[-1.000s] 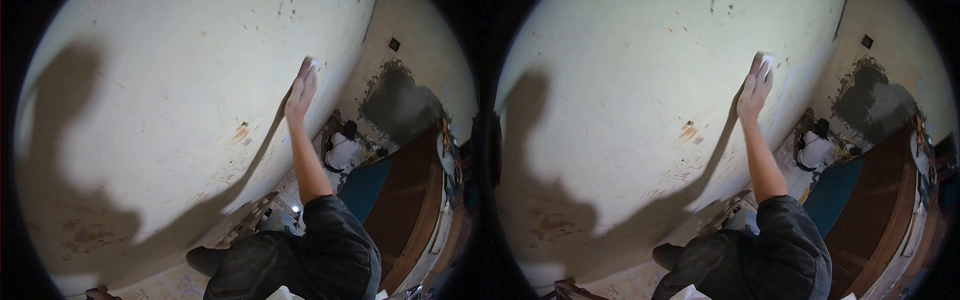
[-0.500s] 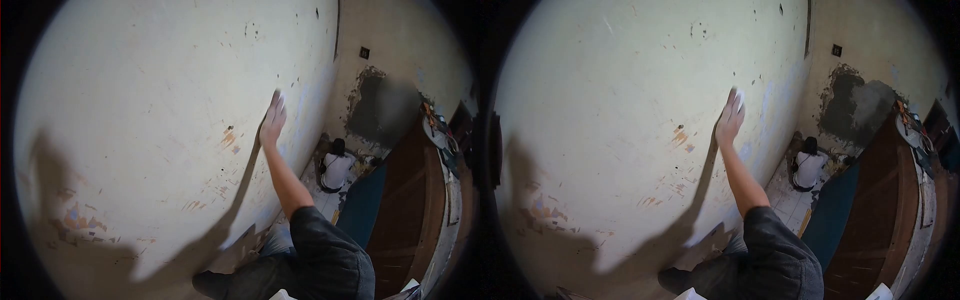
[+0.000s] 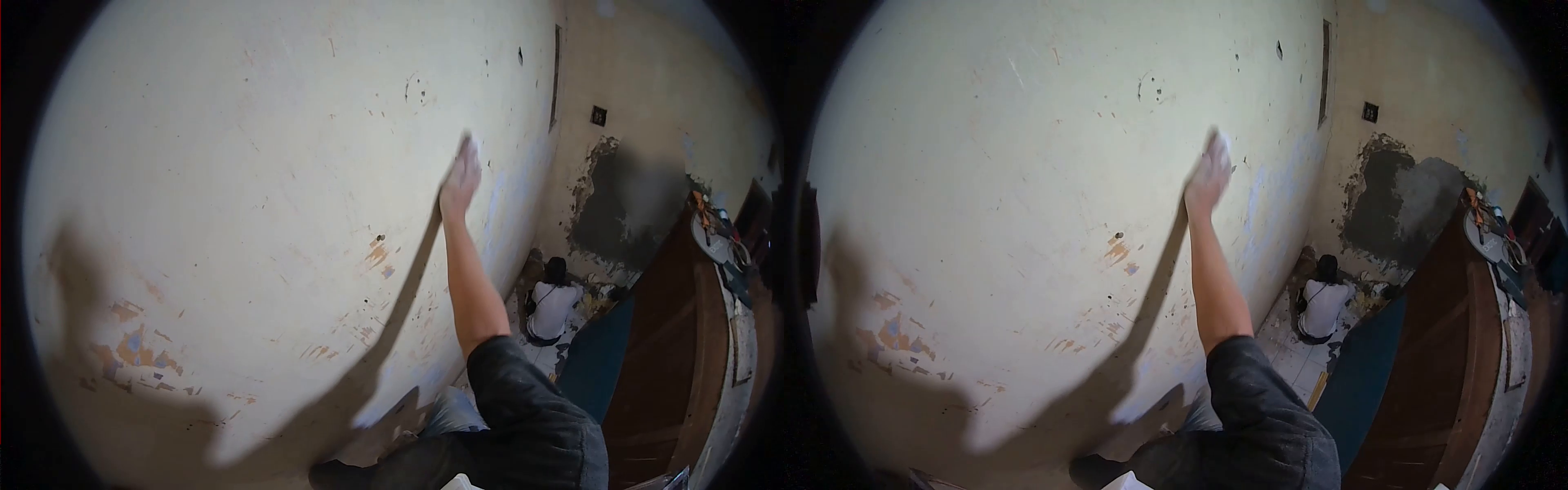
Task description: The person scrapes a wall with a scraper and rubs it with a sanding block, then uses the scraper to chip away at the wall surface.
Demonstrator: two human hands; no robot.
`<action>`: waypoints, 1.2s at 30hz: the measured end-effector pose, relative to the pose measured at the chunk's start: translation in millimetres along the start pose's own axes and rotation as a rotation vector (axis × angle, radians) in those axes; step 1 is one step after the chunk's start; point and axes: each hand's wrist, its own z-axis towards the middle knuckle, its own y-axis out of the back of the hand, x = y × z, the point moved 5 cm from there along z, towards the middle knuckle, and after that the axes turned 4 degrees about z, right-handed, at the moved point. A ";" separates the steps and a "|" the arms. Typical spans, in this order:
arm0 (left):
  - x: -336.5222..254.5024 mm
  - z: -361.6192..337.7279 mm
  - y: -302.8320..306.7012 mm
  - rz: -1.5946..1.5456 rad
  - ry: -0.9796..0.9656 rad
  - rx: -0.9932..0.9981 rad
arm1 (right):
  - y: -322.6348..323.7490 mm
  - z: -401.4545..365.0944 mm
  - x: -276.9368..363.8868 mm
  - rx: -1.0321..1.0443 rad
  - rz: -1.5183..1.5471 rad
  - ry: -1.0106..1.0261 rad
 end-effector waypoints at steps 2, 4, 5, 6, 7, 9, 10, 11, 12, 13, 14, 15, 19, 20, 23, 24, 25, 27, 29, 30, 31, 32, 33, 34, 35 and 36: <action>11.2 7.8 3.7 0.020 -0.010 0.010 | 14.8 -65.3 -62.4 0.074 -0.115 -0.349; 27.7 14.1 5.7 0.028 -0.019 0.067 | 30.3 -116.2 -77.0 0.111 -0.268 -0.544; 28.4 14.3 5.0 0.027 -0.018 0.053 | 23.0 -106.9 -77.5 0.113 -0.255 -0.538; 27.6 14.1 4.3 0.024 0.010 0.042 | 15.8 -92.8 -80.7 0.116 -0.333 -0.495; 26.8 14.9 5.1 0.029 0.034 0.040 | 8.2 -82.6 -82.8 0.124 -0.419 -0.458; 24.8 13.6 6.0 0.054 -0.024 0.022 | -3.6 -21.2 -22.0 0.046 -0.102 -0.344; 20.6 11.7 4.2 0.067 -0.078 0.007 | -9.9 4.7 8.5 -0.041 0.029 -0.103; 1.7 0.6 1.0 0.036 0.010 0.015 | -13.2 20.2 55.8 -0.065 0.101 0.029; -7.2 0.2 -0.3 0.056 -0.006 0.035 | -16.6 21.6 92.9 -0.064 0.089 0.083; -12.1 -1.8 -0.7 0.065 -0.005 0.042 | -23.2 16.1 115.2 -0.060 0.168 0.118; -12.8 -5.6 -0.7 0.072 -0.002 0.045 | -19.9 0.1 146.0 -0.025 0.218 0.288; 42.1 26.2 9.4 0.382 -0.233 -0.127 | -9.0 -20.1 162.1 0.057 0.215 0.407; 99.0 67.6 13.4 0.443 -0.085 -0.040 | 10.6 -67.1 62.4 0.105 0.094 0.235; 109.5 74.2 13.4 0.454 -0.056 -0.028 | 19.9 -88.1 28.4 0.105 0.034 0.082; 149.1 95.2 17.2 0.463 0.052 0.002 | 40.7 -191.4 -8.3 0.137 -0.085 -0.188; 166.3 99.4 20.4 0.453 0.103 -0.010 | 39.0 -238.3 -4.8 0.065 0.029 -0.232; 148.1 94.3 26.6 0.624 0.019 0.100 | 36.3 -268.8 19.6 0.003 0.408 -0.482; 133.9 83.8 25.3 0.558 0.009 0.087 | 45.0 -293.3 112.4 0.525 0.333 -0.245; 94.8 60.2 19.3 0.473 0.035 0.066 | 53.5 -299.1 160.3 0.833 0.310 0.342; 96.3 64.5 22.1 0.476 0.026 0.065 | 48.3 -284.2 148.1 0.811 0.280 0.201; 100.7 68.4 22.2 0.441 0.022 0.115 | 42.0 -268.2 133.1 0.787 0.250 0.061; 106.1 71.7 21.0 0.404 0.023 0.161 | 35.2 -259.7 96.3 0.571 0.067 0.212; 114.2 78.2 22.0 0.410 0.024 0.159 | 38.7 -238.0 67.0 0.350 -0.076 0.309; 119.9 79.5 20.9 0.393 0.031 0.167 | 40.7 -209.4 38.6 0.161 0.239 -0.274; 122.4 79.0 22.3 0.380 0.037 0.178 | 39.5 -202.9 2.2 0.127 0.085 -0.250; 117.0 73.9 21.3 0.385 0.045 0.177 | 42.1 -209.5 6.8 0.135 0.085 -0.244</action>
